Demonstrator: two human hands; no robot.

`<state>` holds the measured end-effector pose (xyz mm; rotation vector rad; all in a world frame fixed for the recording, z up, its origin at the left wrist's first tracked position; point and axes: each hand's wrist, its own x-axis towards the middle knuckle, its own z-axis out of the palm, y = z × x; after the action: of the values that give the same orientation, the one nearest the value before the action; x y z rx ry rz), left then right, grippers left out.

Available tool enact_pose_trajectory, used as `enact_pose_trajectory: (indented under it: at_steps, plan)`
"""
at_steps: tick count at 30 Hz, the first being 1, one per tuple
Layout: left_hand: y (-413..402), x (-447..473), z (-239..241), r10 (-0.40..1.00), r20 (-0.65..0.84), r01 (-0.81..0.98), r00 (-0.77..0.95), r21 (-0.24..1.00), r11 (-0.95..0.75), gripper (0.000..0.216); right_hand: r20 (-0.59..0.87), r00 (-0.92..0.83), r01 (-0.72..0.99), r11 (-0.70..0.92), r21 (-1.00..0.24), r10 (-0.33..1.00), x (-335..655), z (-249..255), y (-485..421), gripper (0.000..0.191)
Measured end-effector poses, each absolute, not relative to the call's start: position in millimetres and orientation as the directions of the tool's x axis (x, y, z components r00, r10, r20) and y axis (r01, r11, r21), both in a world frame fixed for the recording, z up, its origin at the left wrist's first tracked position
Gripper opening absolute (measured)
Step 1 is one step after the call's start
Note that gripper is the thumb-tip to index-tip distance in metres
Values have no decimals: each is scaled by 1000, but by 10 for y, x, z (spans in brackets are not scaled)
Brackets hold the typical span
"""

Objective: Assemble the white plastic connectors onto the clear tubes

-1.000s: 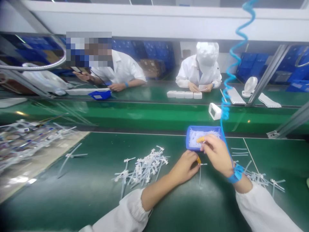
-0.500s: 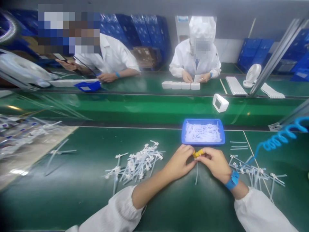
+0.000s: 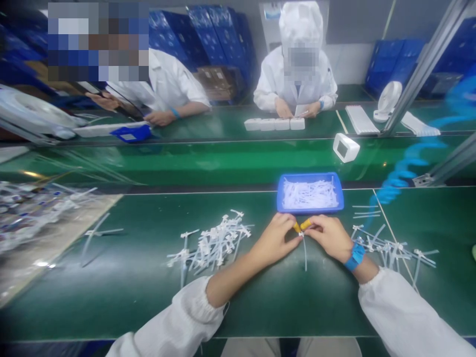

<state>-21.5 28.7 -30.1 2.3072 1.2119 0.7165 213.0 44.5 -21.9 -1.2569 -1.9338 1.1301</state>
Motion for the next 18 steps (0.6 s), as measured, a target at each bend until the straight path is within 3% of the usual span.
enact_pose_trajectory:
  at_steps: [4,8,14,18]
  plan:
    - [296,-219,-312,839,239,618,488,584,-526,14,52,-453,568,334,-752,890,2153,-185,466,14]
    - [297,-212,-296,844,240,609,480,602,-517,15,88,-504,572,409,-711,859,2143,-163,453,16]
    - [310,-196,-284,843,245,598,479,612,-518,14,124,-485,523,401,-752,865,2121,-174,429,10]
    - [316,-189,-282,838,255,592,482,610,-526,11,112,-458,475,349,-808,882,2114,-181,418,19]
